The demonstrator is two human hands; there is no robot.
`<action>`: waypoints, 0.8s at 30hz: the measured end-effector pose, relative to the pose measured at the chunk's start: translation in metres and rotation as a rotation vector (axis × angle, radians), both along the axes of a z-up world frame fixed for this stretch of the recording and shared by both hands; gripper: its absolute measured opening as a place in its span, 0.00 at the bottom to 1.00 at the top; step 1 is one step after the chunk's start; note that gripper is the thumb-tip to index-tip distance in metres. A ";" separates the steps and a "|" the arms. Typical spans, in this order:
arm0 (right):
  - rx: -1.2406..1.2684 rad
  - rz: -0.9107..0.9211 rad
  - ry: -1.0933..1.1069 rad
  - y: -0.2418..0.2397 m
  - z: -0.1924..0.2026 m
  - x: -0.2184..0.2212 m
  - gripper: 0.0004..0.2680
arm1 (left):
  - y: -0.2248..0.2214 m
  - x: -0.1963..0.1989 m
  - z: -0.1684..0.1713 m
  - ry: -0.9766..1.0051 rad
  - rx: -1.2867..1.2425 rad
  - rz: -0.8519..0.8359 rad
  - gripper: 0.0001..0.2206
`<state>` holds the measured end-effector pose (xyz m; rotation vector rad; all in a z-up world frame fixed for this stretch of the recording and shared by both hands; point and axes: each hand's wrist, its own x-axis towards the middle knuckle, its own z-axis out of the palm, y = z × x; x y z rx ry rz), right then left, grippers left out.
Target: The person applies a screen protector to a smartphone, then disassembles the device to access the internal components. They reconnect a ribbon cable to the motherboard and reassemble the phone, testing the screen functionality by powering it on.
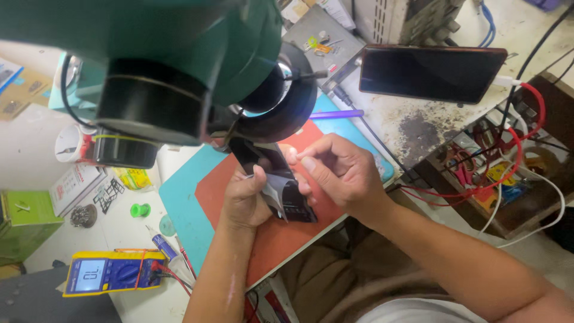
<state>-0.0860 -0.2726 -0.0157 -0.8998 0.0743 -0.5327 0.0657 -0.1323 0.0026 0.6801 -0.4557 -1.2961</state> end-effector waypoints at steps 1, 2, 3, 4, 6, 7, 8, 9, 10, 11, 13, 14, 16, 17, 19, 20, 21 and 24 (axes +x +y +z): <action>-0.016 0.004 -0.011 -0.001 0.000 0.000 0.02 | 0.000 0.000 -0.001 -0.015 -0.004 -0.033 0.22; -0.032 0.008 -0.022 -0.002 -0.001 -0.001 0.02 | -0.001 0.001 -0.002 -0.031 -0.007 -0.066 0.22; -0.042 0.020 0.032 -0.003 -0.002 -0.001 0.02 | -0.001 0.001 -0.005 -0.035 0.024 -0.019 0.22; -0.052 0.033 0.086 -0.004 -0.003 0.000 0.02 | -0.001 0.001 -0.007 -0.039 0.054 0.028 0.22; -0.015 0.082 0.128 -0.006 -0.004 0.000 0.02 | -0.001 0.002 -0.011 -0.028 0.075 0.064 0.21; 0.030 0.115 0.115 -0.009 -0.004 0.002 0.02 | -0.002 0.003 -0.012 -0.016 0.064 0.050 0.21; 0.075 0.147 0.102 -0.011 -0.004 0.003 0.02 | -0.002 0.004 -0.012 -0.003 0.052 0.037 0.21; 0.085 0.159 0.116 -0.012 -0.004 0.004 0.03 | -0.003 0.004 -0.012 0.005 0.053 0.044 0.21; 0.095 0.170 0.129 -0.014 -0.003 0.005 0.03 | -0.004 0.004 -0.012 0.013 0.053 0.052 0.22; 0.106 0.180 0.141 -0.014 -0.002 0.007 0.04 | -0.006 0.004 -0.011 0.019 0.055 0.058 0.22; 0.119 0.189 0.148 -0.013 -0.001 0.008 0.04 | -0.008 0.005 -0.009 0.022 0.017 -0.028 0.23; 0.127 0.192 0.152 -0.012 0.000 0.008 0.04 | -0.009 0.005 -0.008 0.025 -0.002 -0.072 0.23; 0.174 0.199 0.153 -0.010 0.001 0.009 0.04 | -0.010 0.003 -0.008 0.024 0.005 -0.005 0.24; 0.198 0.204 0.155 -0.009 0.001 0.008 0.04 | -0.011 0.002 -0.008 0.025 0.008 0.028 0.24; 0.232 0.196 0.164 -0.007 0.001 0.008 0.04 | -0.012 0.003 -0.009 0.037 -0.003 0.010 0.24; 0.248 0.193 0.168 -0.006 0.001 0.009 0.04 | -0.011 0.004 -0.009 0.043 -0.009 0.002 0.24; 0.248 0.194 0.158 -0.005 0.001 0.009 0.04 | -0.011 0.004 -0.009 0.055 -0.002 -0.003 0.24; 0.247 0.198 0.137 -0.005 -0.001 0.009 0.04 | -0.010 0.004 -0.009 0.074 0.010 -0.010 0.24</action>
